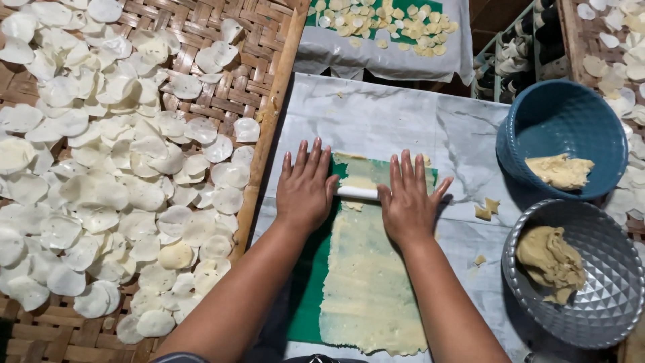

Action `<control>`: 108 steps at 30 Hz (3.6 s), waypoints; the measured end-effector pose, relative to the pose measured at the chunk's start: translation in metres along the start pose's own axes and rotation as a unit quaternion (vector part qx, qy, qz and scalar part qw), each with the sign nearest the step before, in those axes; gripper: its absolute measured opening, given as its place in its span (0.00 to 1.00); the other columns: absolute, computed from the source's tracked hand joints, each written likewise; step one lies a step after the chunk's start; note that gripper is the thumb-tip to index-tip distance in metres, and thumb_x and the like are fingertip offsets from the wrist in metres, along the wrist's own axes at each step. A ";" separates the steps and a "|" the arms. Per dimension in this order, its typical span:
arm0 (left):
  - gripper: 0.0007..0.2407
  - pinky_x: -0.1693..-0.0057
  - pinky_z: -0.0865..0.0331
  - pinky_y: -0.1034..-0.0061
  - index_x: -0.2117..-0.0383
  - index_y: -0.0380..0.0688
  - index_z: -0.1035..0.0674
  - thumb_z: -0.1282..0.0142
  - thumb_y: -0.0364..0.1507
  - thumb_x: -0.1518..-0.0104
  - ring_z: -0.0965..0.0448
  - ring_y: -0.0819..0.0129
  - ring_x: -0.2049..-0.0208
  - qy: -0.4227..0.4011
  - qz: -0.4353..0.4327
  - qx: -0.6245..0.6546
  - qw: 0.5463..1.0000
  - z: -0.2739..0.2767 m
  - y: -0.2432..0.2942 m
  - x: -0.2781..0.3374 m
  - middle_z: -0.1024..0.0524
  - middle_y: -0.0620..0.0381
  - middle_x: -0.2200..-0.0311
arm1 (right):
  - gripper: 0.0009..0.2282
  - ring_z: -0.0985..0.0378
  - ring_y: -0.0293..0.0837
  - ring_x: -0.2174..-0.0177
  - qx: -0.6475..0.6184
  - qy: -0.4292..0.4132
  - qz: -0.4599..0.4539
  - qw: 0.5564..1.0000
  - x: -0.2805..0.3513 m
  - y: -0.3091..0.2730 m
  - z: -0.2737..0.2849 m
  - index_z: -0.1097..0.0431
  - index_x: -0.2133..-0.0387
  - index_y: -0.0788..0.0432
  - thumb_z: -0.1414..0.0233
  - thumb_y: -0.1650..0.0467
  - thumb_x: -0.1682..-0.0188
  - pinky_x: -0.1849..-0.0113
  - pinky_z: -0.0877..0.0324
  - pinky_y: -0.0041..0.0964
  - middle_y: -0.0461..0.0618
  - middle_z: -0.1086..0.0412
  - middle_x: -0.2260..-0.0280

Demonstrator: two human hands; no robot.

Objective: Rolling out dough and cutting it into small circles to make crackers

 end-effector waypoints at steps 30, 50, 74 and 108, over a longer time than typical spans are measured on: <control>0.32 0.26 0.78 0.48 0.27 0.48 0.50 0.73 0.52 0.33 0.66 0.55 0.25 -0.074 0.022 -0.020 0.997 -0.005 0.003 0.009 0.58 0.48 0.25 | 0.30 0.67 0.51 0.29 -0.018 -0.061 -0.045 0.997 0.030 -0.009 0.017 0.58 0.28 0.46 0.66 0.52 0.42 0.39 0.73 0.82 0.52 0.67 0.26; 0.30 0.28 0.66 0.43 0.28 0.49 0.47 0.66 0.49 0.33 0.54 0.49 0.27 -0.045 -0.019 -0.033 0.998 0.011 0.030 0.147 0.51 0.45 0.27 | 0.30 0.65 0.52 0.29 -0.045 -0.187 -0.033 0.981 0.145 -0.048 0.072 0.60 0.28 0.45 0.68 0.51 0.42 0.39 0.72 0.79 0.50 0.67 0.26; 0.26 0.27 0.59 0.54 0.33 0.52 0.37 0.51 0.41 0.38 0.37 0.61 0.35 0.159 -0.160 0.032 0.974 0.017 0.053 0.213 0.32 0.56 0.40 | 0.08 0.28 0.46 0.61 -0.113 -0.077 0.085 0.987 0.224 -0.001 0.068 0.34 0.59 0.52 0.51 0.65 0.49 0.58 0.31 0.45 0.45 0.33 0.66; 0.29 0.29 0.48 0.58 0.37 0.39 0.34 0.46 0.40 0.45 0.45 0.51 0.27 0.108 0.018 0.071 0.991 0.016 0.047 0.217 0.39 0.46 0.31 | 0.25 0.22 0.46 0.51 0.112 -0.295 -0.063 0.947 -0.087 0.401 0.048 0.30 0.43 0.36 0.37 0.66 0.57 0.41 0.44 0.49 0.36 0.22 0.50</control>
Point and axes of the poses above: each hand's wrist, its own x-axis away from the middle knuckle, its own z-axis out of the back of the hand, y = z × x, the point moved 3 cm from there along -x, towards the middle knuckle
